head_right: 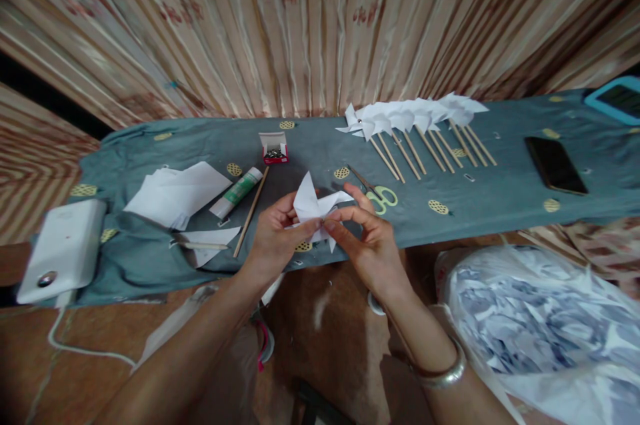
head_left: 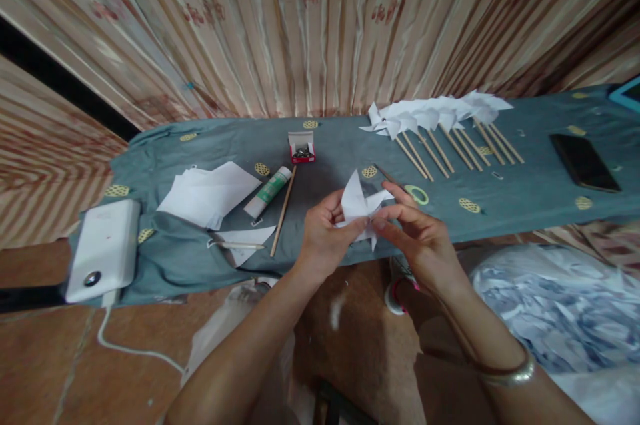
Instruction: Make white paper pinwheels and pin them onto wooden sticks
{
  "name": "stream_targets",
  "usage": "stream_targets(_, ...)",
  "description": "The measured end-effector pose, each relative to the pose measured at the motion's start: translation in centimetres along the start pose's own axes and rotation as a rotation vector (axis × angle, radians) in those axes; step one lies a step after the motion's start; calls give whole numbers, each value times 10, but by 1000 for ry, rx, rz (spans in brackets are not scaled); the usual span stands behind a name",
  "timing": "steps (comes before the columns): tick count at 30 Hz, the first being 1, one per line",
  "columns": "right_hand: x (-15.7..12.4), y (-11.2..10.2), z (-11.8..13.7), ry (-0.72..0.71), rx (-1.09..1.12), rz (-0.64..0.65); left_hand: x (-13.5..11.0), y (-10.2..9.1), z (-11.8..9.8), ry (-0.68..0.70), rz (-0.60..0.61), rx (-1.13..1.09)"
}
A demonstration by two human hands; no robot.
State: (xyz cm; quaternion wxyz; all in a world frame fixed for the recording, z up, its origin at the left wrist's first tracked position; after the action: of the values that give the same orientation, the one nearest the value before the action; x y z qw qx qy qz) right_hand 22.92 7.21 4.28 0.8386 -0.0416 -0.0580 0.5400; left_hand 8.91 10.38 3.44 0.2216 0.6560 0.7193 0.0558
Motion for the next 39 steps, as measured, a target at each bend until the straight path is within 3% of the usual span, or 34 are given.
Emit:
stream_targets(17,2,8,-19,311,155,32,3,-5,8,-33,4,15)
stream_targets(39,4,17,-20,218,90,89,5,-17,13,-78,-62,26)
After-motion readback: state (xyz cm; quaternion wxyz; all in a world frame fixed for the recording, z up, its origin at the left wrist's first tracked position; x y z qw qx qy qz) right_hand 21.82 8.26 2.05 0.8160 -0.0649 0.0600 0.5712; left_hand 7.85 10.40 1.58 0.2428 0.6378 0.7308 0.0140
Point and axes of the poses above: each hand's wrist, its own x-axis towards the middle knuckle, its own y-axis out of the palm, z = x × y, the point moved 6 cm from there along x, towards the middle knuckle, and after that the axes turned 15 degrees about -z, right-handed, at the moved point
